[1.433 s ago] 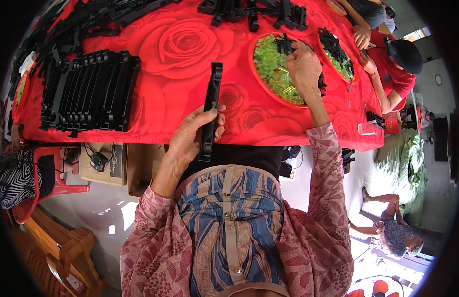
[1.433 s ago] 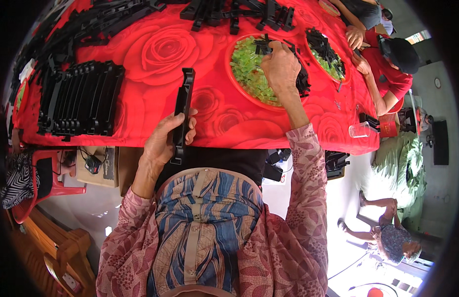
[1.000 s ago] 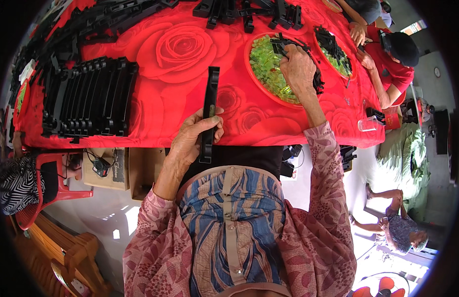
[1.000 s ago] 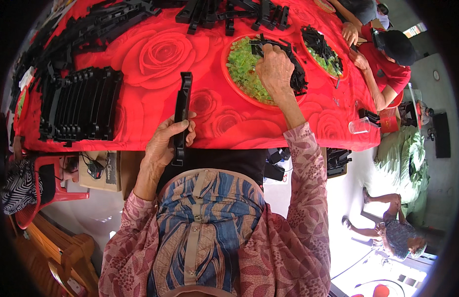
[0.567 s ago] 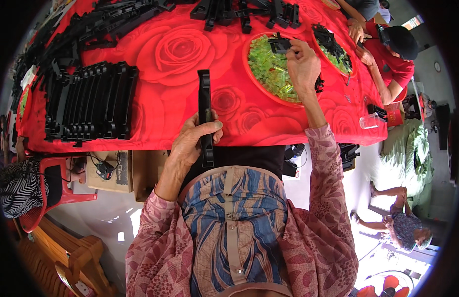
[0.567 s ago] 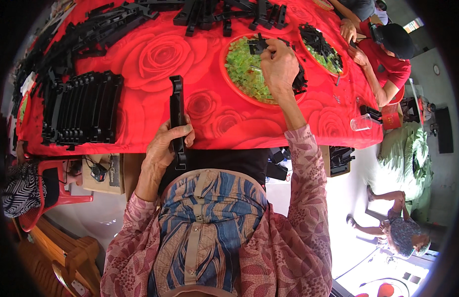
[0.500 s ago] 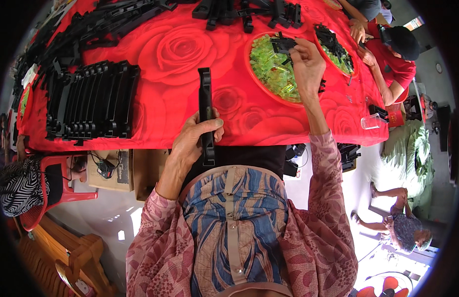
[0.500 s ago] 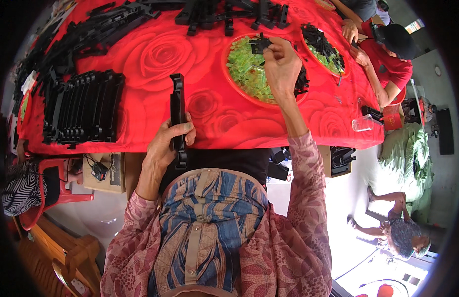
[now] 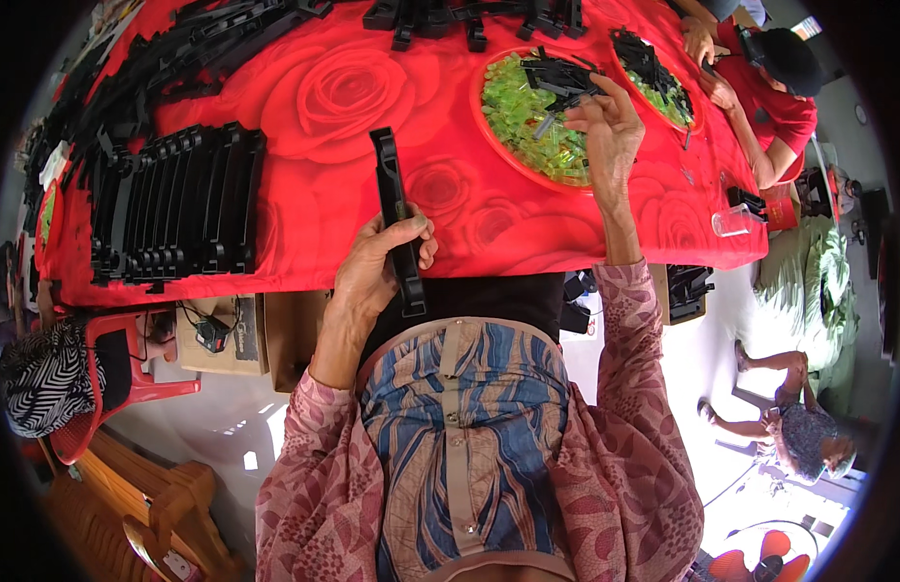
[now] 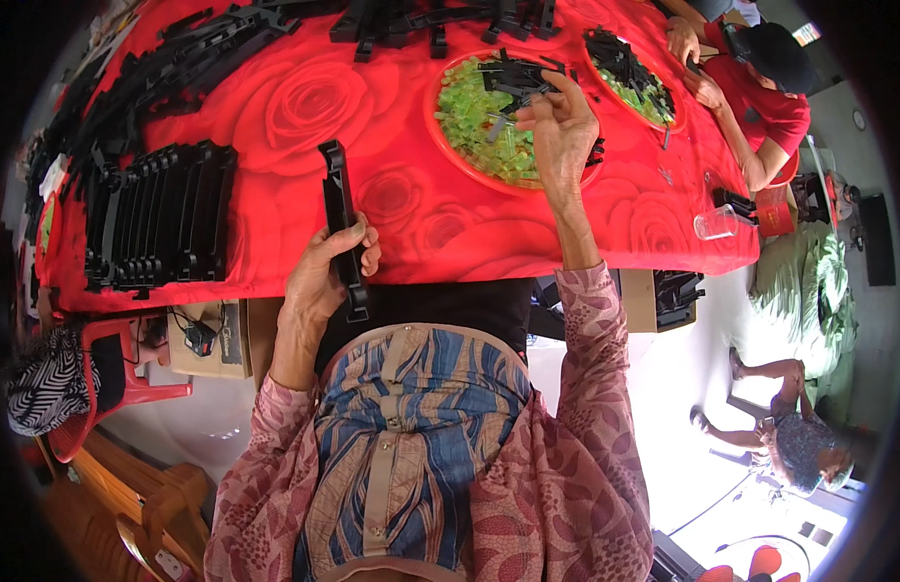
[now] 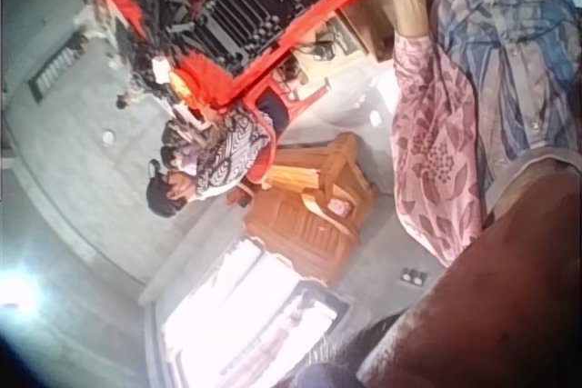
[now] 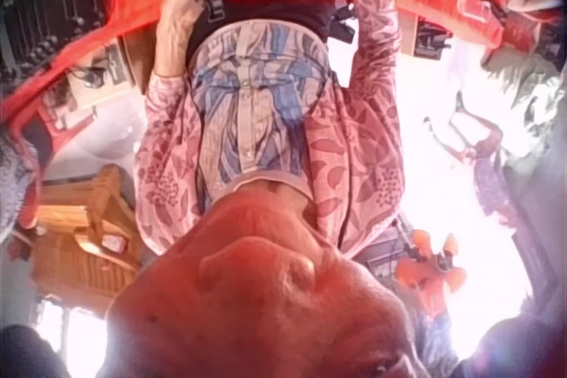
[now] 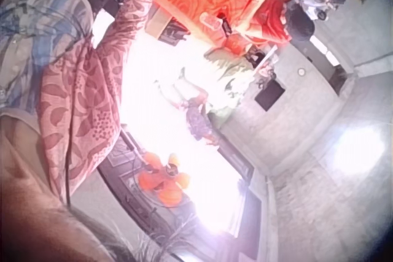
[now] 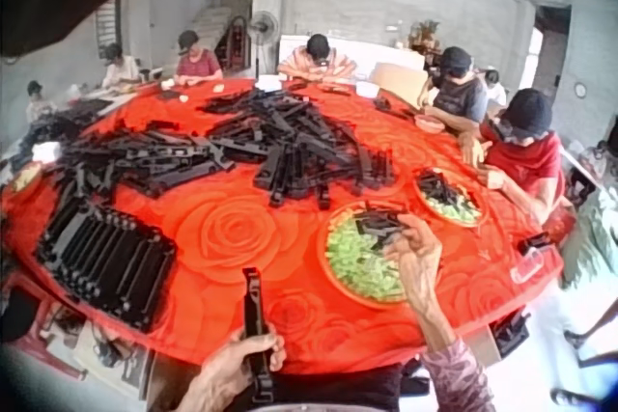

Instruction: The person assembles bubble levels by inserting small vials and clips into black plastic housings by hand, pressing the components together, and stacking the finished housings on the table.

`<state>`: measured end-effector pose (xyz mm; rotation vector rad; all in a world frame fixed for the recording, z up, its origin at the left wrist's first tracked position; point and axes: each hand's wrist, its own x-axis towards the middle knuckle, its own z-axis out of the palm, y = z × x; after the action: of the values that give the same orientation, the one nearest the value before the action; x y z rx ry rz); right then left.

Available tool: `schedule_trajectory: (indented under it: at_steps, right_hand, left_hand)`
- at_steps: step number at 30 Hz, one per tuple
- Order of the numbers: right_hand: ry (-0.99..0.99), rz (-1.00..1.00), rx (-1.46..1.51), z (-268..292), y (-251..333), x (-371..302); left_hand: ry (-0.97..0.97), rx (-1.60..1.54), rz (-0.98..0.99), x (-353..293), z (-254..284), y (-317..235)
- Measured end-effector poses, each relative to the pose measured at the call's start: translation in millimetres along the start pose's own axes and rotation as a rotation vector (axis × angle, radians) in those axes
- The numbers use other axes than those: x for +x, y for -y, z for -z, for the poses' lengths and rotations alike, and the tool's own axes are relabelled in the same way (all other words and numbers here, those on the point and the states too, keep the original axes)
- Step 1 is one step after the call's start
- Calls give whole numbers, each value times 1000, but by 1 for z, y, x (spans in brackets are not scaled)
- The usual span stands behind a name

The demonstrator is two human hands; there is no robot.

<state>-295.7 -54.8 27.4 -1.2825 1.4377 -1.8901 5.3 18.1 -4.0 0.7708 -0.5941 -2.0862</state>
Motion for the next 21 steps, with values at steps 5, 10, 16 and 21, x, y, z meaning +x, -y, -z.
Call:
schedule_trajectory:
  at_steps: [5, 10, 16, 21]
  right_hand:
    - [-87, 81, -191, 7, -2, -2]
    - [-80, 39, -102, 9, 14, -14]
    - [-63, -135, 133, 12, 37, -26]
    - [-34, -165, 150, 10, 44, -25]
  left_hand:
    - [-20, 25, 11, -1, -3, -2]
    - [3, 56, -22, 5, -7, -8]
    - [5, 267, -249, 30, -47, -31]
    - [17, 428, -354, 71, -64, -46]
